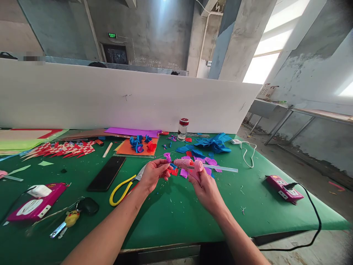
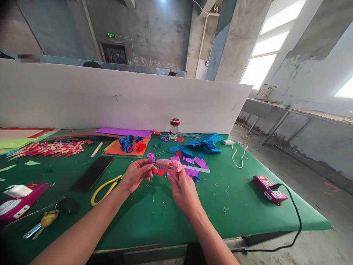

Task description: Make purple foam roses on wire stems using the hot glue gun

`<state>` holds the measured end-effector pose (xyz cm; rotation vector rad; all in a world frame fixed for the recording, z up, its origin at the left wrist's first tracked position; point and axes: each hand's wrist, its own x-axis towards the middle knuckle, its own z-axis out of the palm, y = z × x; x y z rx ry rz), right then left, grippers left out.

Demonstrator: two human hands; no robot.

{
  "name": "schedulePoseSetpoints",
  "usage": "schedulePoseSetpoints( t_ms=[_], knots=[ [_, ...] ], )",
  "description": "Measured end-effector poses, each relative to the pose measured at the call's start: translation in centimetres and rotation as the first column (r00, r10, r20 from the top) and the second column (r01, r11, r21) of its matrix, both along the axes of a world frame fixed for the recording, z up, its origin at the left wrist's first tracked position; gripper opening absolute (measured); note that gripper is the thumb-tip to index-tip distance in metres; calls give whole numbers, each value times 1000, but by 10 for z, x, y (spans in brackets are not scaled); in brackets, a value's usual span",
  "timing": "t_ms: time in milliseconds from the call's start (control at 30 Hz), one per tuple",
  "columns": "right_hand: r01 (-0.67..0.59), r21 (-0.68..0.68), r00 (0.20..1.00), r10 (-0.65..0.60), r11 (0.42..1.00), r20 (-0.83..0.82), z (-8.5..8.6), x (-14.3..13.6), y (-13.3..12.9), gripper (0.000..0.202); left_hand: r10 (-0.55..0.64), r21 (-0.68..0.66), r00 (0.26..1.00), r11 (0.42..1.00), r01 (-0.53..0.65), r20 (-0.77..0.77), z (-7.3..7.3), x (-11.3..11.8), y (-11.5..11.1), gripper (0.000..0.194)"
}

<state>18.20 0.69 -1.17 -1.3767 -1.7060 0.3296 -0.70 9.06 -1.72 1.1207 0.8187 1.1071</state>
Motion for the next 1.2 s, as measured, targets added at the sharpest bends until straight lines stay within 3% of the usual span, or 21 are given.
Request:
schedulePoseSetpoints(
  t_ms=[533,667,767,833,967,1100,1167,1200],
  knots=[
    [17,2,1000,-17,1000,12,2,0,-2,44,-6,6,1000,1000,6,-9,0,0,0,30],
    [10,-15,999,-11,1000,-50,3,3,-4,39,2,-6,1000,1000,-2,-2,2,0,-1,29],
    [-45,-92,977,24,995,-212,2,6,-4,35,-2,-24,1000,1000,2,12,2,-1,-1,30],
    [-135,-161,916,61,978,-398,1,9,-3,36,-19,-34,999,999,20,28,0,-1,0,29],
    [-312,-250,708,48,917,-705,0,13,0,39,-66,-40,995,997,69,74,-5,-3,4,29],
    [-401,-300,511,-61,866,-857,-5,26,3,40,-53,-55,995,997,58,89,-6,-4,6,28],
    [-404,-318,475,-101,858,-874,-10,38,5,41,-46,-64,995,997,52,91,-4,-5,5,27],
    [-397,-330,493,-105,856,-864,-14,45,5,41,-46,-67,995,996,52,91,-4,-5,5,27]
  ],
)
